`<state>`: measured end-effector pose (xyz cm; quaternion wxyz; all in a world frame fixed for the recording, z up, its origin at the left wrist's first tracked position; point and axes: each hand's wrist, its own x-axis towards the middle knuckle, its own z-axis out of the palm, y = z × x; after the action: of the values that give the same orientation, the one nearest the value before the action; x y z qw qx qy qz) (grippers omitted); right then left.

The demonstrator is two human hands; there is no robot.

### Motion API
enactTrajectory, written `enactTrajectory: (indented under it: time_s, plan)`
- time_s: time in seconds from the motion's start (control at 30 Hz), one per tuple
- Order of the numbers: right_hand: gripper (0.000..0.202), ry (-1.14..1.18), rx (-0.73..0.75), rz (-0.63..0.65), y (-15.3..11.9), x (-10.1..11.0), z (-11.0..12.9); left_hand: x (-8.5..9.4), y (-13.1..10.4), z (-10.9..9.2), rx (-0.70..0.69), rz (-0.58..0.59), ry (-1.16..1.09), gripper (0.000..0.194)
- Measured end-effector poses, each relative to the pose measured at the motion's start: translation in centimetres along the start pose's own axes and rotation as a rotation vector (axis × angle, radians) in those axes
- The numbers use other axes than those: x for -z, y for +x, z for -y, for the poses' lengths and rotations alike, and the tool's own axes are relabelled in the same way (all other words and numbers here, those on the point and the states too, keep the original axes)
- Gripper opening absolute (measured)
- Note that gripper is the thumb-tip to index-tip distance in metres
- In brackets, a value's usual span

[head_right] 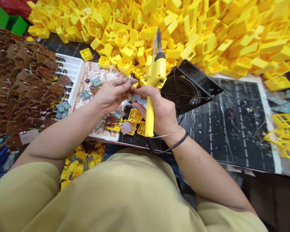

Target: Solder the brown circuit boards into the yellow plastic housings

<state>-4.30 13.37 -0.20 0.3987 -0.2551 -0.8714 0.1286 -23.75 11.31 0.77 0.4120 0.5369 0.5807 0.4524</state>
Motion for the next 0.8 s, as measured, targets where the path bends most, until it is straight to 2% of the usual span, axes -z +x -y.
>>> enactTrajectory:
  time_s: [0.13,0.27,0.4,0.5,0.6,0.67,0.73,0.8]
  plan:
    - [0.030,-0.096,0.052,0.165,-1.8,2.1,-2.7,0.9,-0.6,-0.3,-0.045,0.138,0.245,0.011]
    - [0.027,-0.074,0.110,0.292,-3.4,1.9,-5.0,-0.1,-1.3,-0.4,-0.138,0.184,0.561,0.008]
    - [0.032,-0.171,0.062,0.300,-4.5,1.4,-4.4,-1.7,-1.5,-0.4,-0.172,0.249,0.815,0.012]
    - [0.030,-0.178,0.047,0.212,-4.7,2.3,-3.1,-2.2,-1.6,-0.3,-0.175,0.292,0.874,0.014]
    - [0.027,-0.141,0.045,0.083,-4.9,4.4,-2.2,-2.0,-1.7,-0.4,-0.149,0.334,0.816,0.015]
    - [0.025,-0.094,0.057,0.054,-5.4,6.2,-1.8,-1.9,-1.8,-0.6,-0.117,0.346,0.771,0.016]
    - [0.022,-0.022,0.028,0.101,-6.4,8.3,-1.7,-1.9,-1.9,-1.1,-0.089,0.347,0.736,0.016]
    - [0.024,0.018,-0.099,0.219,-8.0,10.7,-1.6,-2.1,-2.0,-1.6,-0.073,0.338,0.703,0.015]
